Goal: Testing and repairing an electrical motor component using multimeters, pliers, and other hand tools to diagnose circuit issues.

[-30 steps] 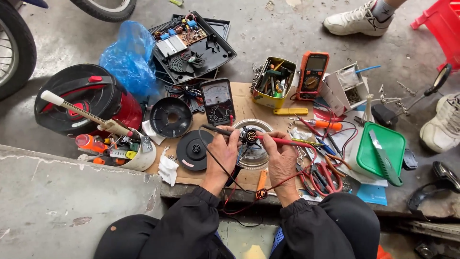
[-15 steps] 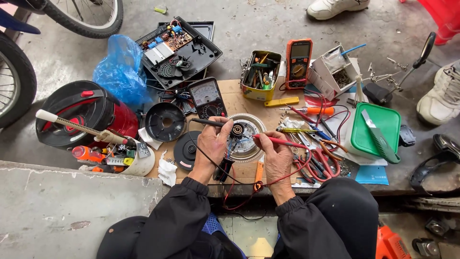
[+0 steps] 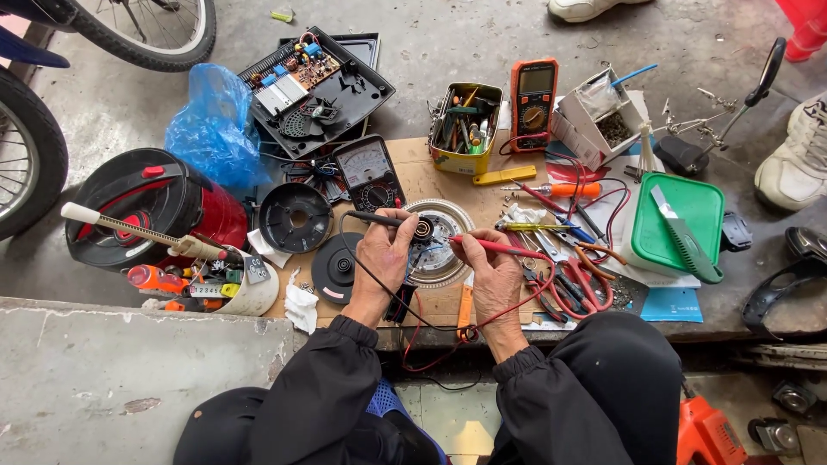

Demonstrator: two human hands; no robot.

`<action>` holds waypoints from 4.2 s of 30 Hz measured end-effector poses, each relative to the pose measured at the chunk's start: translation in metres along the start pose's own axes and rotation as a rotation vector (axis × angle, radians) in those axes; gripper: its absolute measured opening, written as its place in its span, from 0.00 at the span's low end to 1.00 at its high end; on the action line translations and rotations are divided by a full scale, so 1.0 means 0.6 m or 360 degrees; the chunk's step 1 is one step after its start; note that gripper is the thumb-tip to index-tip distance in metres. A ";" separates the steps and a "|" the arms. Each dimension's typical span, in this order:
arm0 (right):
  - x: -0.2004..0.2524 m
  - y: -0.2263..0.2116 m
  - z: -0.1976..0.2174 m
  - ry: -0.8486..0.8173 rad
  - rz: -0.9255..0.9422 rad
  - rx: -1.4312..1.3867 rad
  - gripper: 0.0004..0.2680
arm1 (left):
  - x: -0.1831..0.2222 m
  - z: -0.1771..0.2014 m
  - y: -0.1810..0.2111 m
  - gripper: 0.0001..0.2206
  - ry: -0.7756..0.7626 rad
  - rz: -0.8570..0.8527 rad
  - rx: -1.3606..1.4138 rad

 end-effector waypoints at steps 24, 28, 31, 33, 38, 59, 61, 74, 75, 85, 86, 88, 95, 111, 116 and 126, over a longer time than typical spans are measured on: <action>-0.002 0.003 0.000 -0.0005 0.0002 0.0075 0.08 | -0.004 -0.009 -0.005 0.11 0.0036 0.0021 -0.0071; 0.002 -0.003 0.001 -0.0032 -0.0005 0.0143 0.07 | 0.000 -0.005 -0.001 0.11 0.0051 -0.0011 -0.0096; 0.002 0.008 -0.001 -0.0008 0.0012 0.0177 0.06 | -0.002 -0.003 -0.006 0.11 0.0068 0.0028 -0.0041; 0.002 0.009 -0.002 0.0013 0.0011 0.0122 0.07 | -0.004 -0.004 -0.009 0.12 0.0058 0.0029 -0.0067; 0.001 0.010 -0.003 0.0012 -0.0003 0.0108 0.07 | -0.002 -0.011 -0.007 0.11 0.0071 0.0058 -0.0045; -0.005 0.021 -0.003 -0.0005 0.0023 0.0144 0.07 | 0.012 -0.017 0.008 0.11 0.0082 -0.0058 -0.0169; -0.006 0.019 -0.003 -0.0013 0.0040 0.0162 0.07 | 0.012 -0.016 0.010 0.11 0.0084 -0.0055 -0.0170; 0.001 -0.004 -0.008 0.0001 0.0108 0.0351 0.06 | 0.012 -0.015 0.005 0.11 0.0068 -0.0079 -0.0173; 0.001 -0.005 -0.009 0.0003 0.0117 0.0370 0.06 | 0.011 -0.015 0.004 0.11 0.0069 -0.0077 -0.0170; -0.003 0.007 -0.012 -0.0005 0.0129 0.0423 0.05 | 0.013 -0.014 0.012 0.11 0.0053 -0.0059 -0.0177; -0.002 0.005 -0.013 0.0000 0.0129 0.0442 0.05 | 0.013 -0.014 0.012 0.11 0.0051 -0.0059 -0.0181; -0.003 0.009 -0.013 0.0004 0.0129 0.0462 0.04 | 0.013 -0.013 0.011 0.11 0.0050 -0.0058 -0.0185; -0.003 0.009 -0.013 -0.0001 0.0150 0.0535 0.05 | 0.014 -0.013 0.012 0.11 0.0056 -0.0045 -0.0181; -0.003 0.011 -0.012 -0.0011 0.0143 0.0540 0.05 | 0.014 -0.012 0.010 0.11 0.0058 -0.0054 -0.0139; -0.002 0.005 -0.013 -0.0002 0.0139 0.0529 0.05 | 0.014 -0.010 0.009 0.11 0.0044 -0.0058 -0.0141; 0.003 0.001 -0.014 0.0017 0.0134 0.0562 0.05 | 0.012 -0.011 0.009 0.11 0.0049 -0.0114 -0.0115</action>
Point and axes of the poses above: each hand's wrist, its own x-axis away from the middle knuckle, its own z-axis out of the back of the hand, y = z × x, the point moved 1 cm from there along -x, towards the middle knuckle, and after that the axes turned 13 degrees about x, right-handed, at the moved point
